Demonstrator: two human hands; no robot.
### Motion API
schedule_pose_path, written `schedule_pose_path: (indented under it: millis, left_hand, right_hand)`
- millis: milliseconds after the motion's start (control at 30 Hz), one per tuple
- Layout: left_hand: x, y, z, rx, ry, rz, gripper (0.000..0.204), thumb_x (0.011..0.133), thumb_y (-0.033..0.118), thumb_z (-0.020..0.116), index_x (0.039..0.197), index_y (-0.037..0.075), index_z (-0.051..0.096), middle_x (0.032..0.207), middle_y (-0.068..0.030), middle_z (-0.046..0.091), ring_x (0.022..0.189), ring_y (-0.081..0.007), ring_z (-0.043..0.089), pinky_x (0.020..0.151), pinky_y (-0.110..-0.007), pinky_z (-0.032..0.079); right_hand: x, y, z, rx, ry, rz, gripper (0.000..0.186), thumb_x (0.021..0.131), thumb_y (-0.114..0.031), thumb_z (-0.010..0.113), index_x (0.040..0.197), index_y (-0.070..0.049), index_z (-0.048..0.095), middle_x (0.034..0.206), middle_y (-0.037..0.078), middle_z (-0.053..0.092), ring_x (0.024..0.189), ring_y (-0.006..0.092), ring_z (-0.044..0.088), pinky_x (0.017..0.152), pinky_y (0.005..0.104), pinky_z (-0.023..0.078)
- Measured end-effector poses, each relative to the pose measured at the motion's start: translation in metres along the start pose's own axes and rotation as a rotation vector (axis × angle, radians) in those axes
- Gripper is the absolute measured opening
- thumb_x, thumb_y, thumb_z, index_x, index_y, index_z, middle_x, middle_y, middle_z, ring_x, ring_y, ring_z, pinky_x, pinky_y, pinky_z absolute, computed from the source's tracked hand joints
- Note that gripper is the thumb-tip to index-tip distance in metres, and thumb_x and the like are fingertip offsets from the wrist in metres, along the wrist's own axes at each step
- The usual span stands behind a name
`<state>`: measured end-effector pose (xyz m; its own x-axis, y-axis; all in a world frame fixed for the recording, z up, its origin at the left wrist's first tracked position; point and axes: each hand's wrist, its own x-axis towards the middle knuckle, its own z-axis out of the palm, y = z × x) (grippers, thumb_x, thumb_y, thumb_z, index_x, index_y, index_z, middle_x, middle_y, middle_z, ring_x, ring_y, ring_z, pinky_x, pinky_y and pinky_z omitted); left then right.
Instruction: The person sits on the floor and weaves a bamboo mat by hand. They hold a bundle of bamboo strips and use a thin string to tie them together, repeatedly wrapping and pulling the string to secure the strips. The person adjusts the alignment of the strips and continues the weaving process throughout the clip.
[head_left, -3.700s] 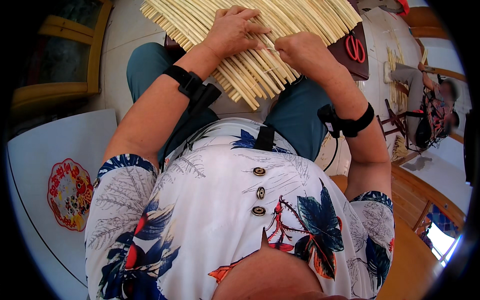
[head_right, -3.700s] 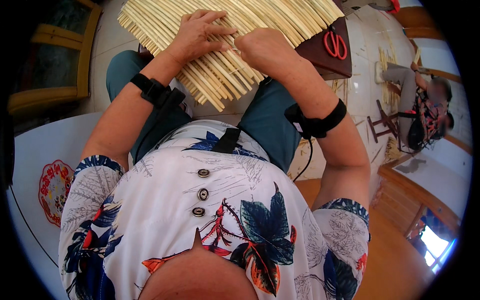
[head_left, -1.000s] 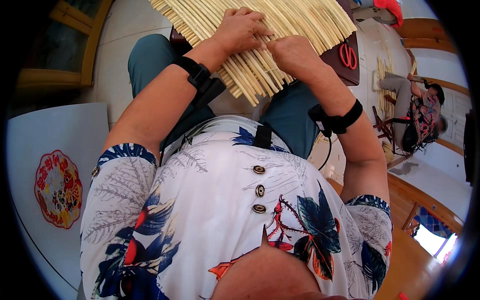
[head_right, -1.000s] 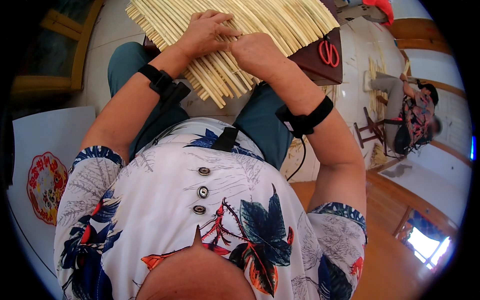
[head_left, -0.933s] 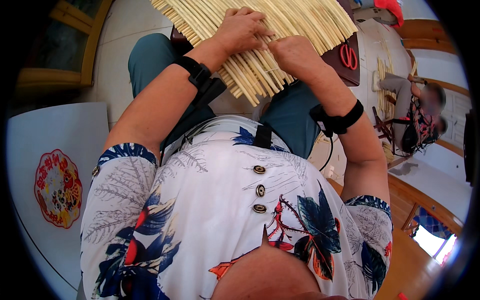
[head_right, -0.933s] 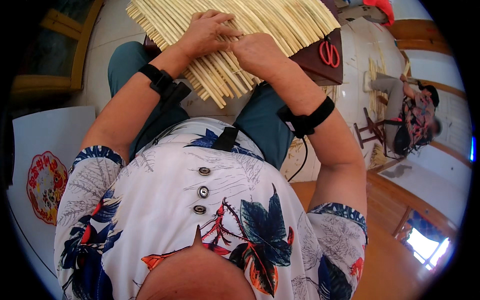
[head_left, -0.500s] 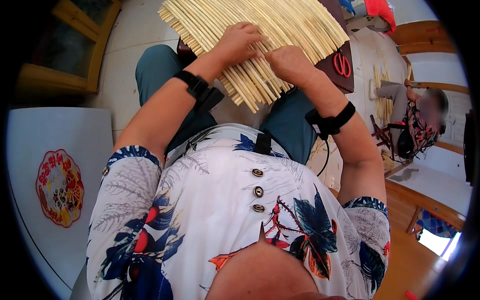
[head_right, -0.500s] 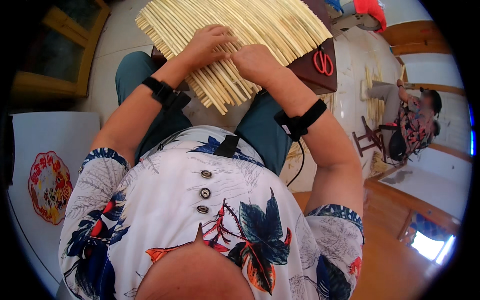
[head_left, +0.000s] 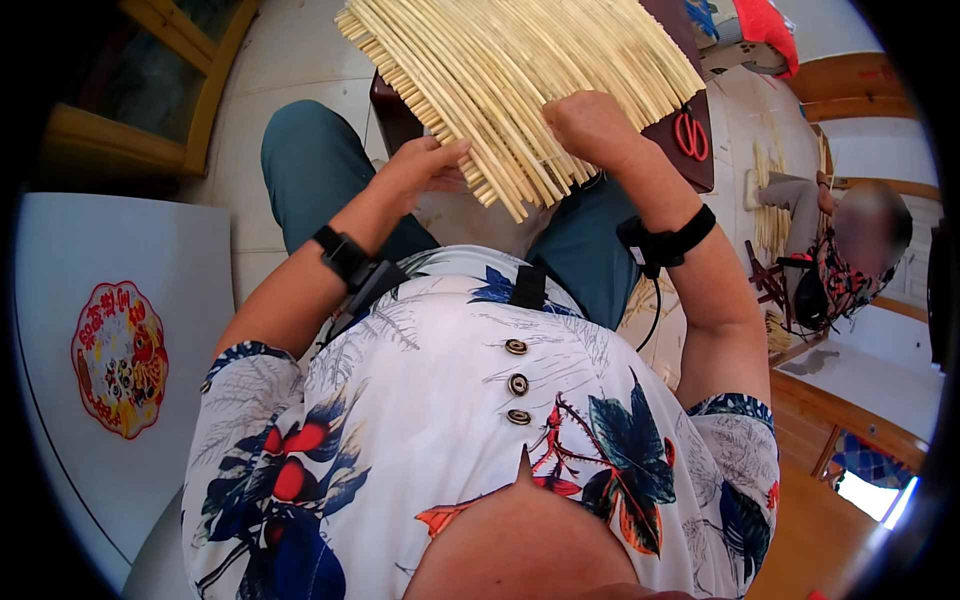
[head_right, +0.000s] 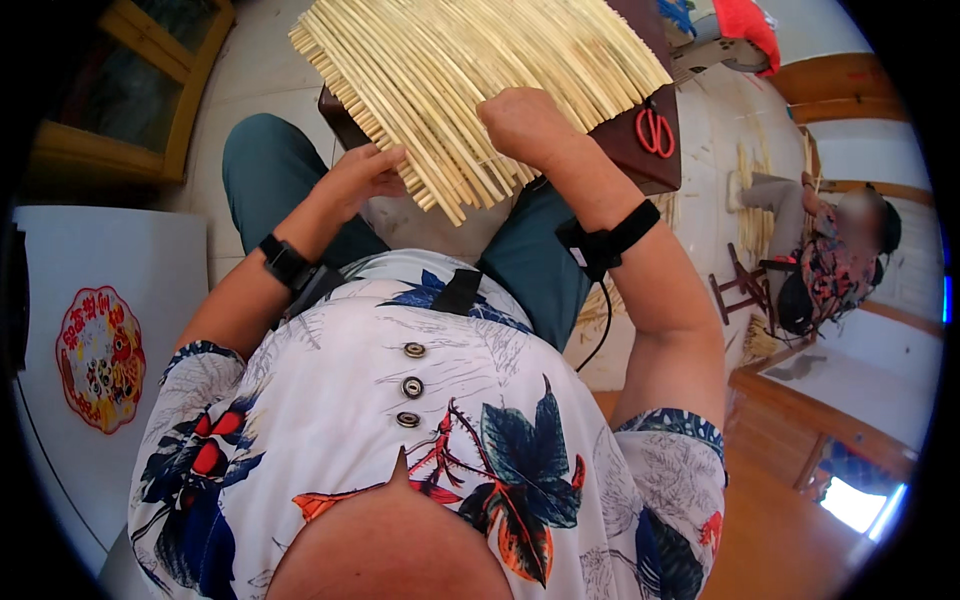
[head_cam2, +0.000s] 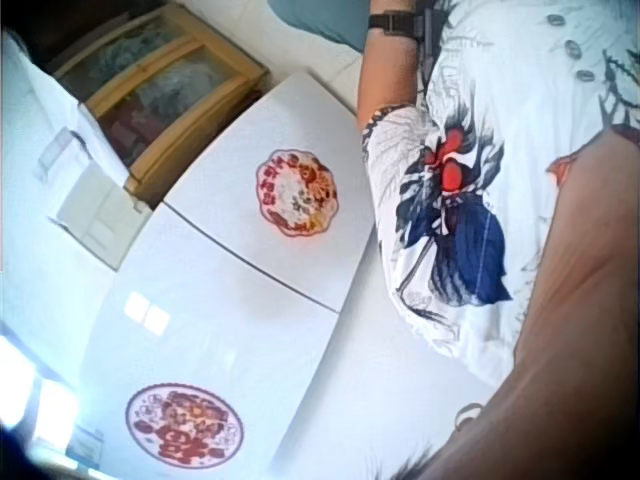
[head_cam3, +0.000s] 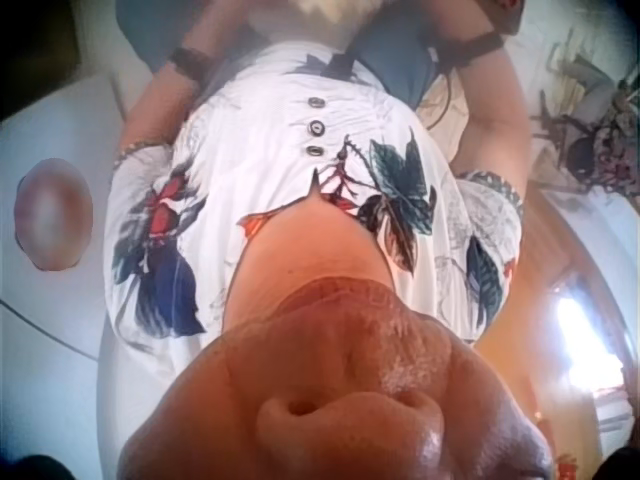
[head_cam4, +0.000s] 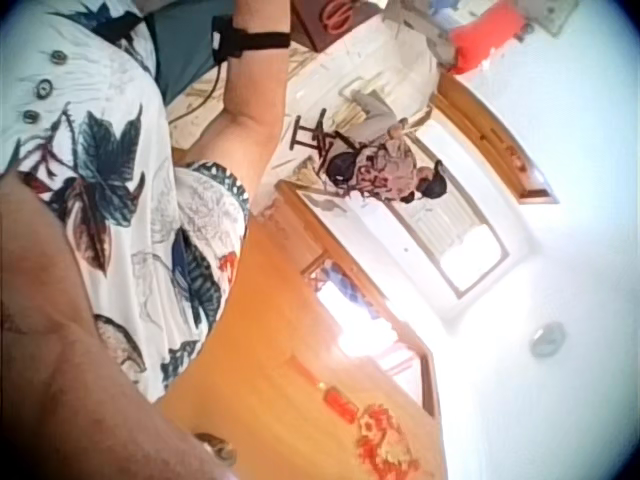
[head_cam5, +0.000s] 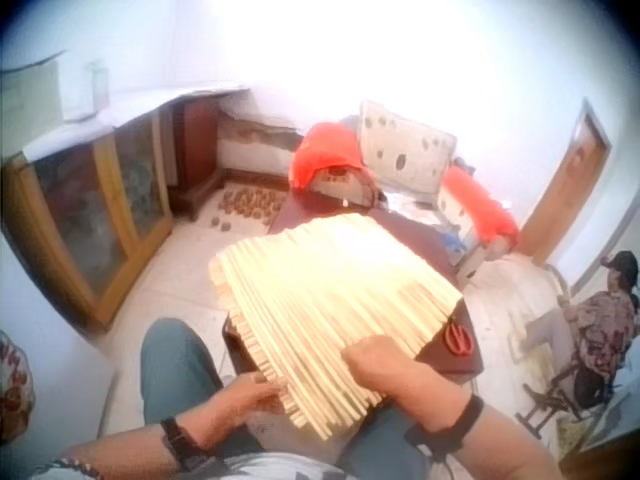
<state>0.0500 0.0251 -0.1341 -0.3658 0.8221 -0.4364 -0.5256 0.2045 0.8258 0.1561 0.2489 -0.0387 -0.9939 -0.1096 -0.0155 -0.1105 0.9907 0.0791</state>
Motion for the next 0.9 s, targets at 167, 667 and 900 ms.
schedule_pose_path:
  millis: [167, 667, 900]
  left_hand:
    - [0.025, -0.013, 0.026, -0.521, 0.144, 0.086, 0.040, 0.091, 0.024, 0.059, 0.122, 0.001, 0.051, 0.116, -0.0113, 0.060, 0.106, -0.0216, 0.058, 0.093, -0.036, 0.048]
    - [0.025, -0.001, 0.025, -0.637, 0.110, 0.342, 0.043, 0.085, 0.000, 0.060, 0.124, -0.002, 0.044, 0.116, -0.0164, 0.057, 0.102, -0.0268, 0.060, 0.085, -0.038, 0.055]
    - [0.020, 0.042, 0.031, -0.471, 0.167, 0.545, 0.046, 0.077, -0.008, 0.059, 0.121, -0.005, 0.044, 0.109, -0.0172, 0.059, 0.095, -0.0273, 0.064, 0.080, -0.038, 0.056]
  right_hand:
    - [0.001, 0.003, 0.010, -0.023, -0.004, 0.017, 0.010, 0.076, -0.013, 0.055, 0.068, -0.008, 0.059, 0.061, 0.015, 0.059, 0.061, 0.0352, 0.060, 0.055, 0.0454, 0.047]
    - [0.018, -0.011, -0.001, -0.006, -0.076, 0.043, 0.010, 0.072, -0.013, 0.056, 0.070, -0.007, 0.064, 0.065, 0.017, 0.061, 0.064, 0.0351, 0.061, 0.060, 0.0452, 0.049]
    - [0.014, -0.017, -0.018, -0.049, 0.033, 0.094, 0.013, 0.072, -0.008, 0.054, 0.073, -0.004, 0.066, 0.072, 0.018, 0.064, 0.069, 0.0341, 0.064, 0.061, 0.0441, 0.051]
